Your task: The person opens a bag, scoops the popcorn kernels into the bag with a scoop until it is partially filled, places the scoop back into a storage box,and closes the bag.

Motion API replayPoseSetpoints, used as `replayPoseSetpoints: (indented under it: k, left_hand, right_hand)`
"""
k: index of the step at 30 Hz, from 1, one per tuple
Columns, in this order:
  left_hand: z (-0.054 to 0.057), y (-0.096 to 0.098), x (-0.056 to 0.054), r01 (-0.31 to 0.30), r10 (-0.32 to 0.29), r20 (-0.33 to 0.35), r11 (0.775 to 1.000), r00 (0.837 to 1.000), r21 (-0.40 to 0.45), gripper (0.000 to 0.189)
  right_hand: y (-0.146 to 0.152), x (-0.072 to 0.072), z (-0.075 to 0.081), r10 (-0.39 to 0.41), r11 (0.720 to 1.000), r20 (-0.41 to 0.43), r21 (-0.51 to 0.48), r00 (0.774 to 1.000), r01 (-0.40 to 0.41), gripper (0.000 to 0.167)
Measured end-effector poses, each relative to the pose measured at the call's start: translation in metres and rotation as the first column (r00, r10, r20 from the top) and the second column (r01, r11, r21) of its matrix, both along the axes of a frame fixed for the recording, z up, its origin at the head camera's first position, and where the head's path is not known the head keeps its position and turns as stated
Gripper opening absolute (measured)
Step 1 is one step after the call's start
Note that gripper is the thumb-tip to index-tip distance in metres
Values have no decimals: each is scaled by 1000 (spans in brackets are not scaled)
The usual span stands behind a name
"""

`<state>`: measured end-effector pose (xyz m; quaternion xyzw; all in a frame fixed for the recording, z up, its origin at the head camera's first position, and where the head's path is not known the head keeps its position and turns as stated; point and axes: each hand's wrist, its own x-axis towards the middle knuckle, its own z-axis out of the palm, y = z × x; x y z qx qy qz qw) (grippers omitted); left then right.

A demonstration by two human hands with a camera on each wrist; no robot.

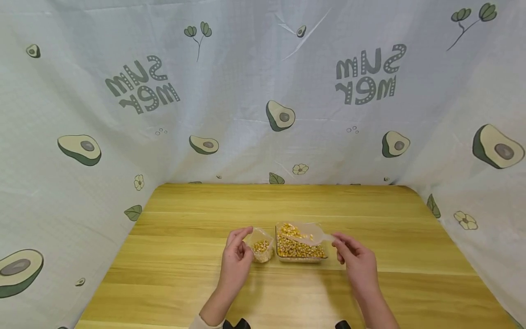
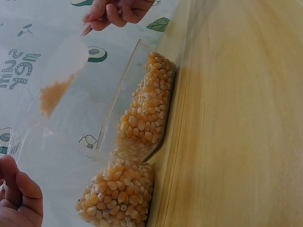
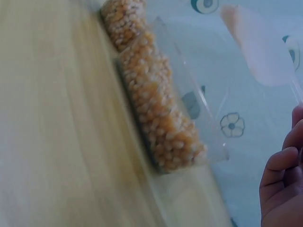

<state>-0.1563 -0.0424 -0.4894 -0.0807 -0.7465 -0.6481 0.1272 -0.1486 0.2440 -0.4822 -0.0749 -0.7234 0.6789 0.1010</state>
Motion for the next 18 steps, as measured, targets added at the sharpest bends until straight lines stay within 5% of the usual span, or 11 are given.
replayPoseSetpoints:
  k: [18]
  left_hand:
    - [0, -1, -1, 9, -9, -12, 1000, 1000, -3, 52]
  right_hand:
    - [-21, 8, 26, 112, 993, -72, 45, 991, -109, 26]
